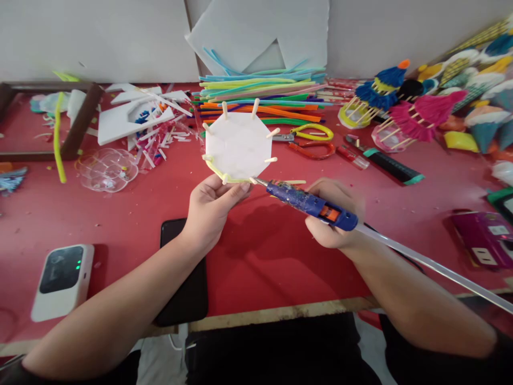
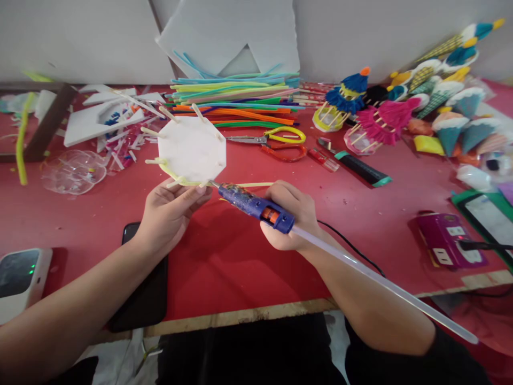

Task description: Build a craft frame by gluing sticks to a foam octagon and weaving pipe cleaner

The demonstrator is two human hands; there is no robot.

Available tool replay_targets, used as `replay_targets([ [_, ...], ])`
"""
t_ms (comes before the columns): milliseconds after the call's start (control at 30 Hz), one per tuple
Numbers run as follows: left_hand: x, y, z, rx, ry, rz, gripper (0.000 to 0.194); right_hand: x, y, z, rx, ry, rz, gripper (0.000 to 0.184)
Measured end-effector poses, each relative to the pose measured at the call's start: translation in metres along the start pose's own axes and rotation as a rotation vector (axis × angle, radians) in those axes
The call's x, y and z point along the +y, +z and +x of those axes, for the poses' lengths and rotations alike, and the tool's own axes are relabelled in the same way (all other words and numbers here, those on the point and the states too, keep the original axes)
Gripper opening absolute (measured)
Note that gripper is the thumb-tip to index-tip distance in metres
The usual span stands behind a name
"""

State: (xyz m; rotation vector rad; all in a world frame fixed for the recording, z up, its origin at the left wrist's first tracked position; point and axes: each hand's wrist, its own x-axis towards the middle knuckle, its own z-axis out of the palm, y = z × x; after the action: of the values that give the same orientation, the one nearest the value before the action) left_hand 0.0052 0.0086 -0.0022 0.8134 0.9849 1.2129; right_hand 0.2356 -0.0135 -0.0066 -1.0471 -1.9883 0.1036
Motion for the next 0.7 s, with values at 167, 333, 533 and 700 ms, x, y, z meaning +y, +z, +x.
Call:
replay_targets([
  [167,0.0005,0.0,0.0,-0.007,-0.003,-0.015,0.022,0.0018,0.0006,0.0004,0.035,-0.013,0.012,0.028],
  [333,-0.0002,-0.0007,-0.0005,0.0,-0.002,-0.013,0.023,0.0027,0.001,0.0006,0.062,-0.031,-0.002,0.027],
  [533,-0.0004,0.0002,-0.0008,0.015,0.005,0.005,0.026,0.0033,-0.0018,0.0009,0.047,-0.004,-0.014,0.025],
  [700,-0.0006,0.0003,-0.0006,0.003,0.012,-0.016,0.027,0.0044,-0.002,-0.0006,0.052,0.016,-0.014,0.025],
])
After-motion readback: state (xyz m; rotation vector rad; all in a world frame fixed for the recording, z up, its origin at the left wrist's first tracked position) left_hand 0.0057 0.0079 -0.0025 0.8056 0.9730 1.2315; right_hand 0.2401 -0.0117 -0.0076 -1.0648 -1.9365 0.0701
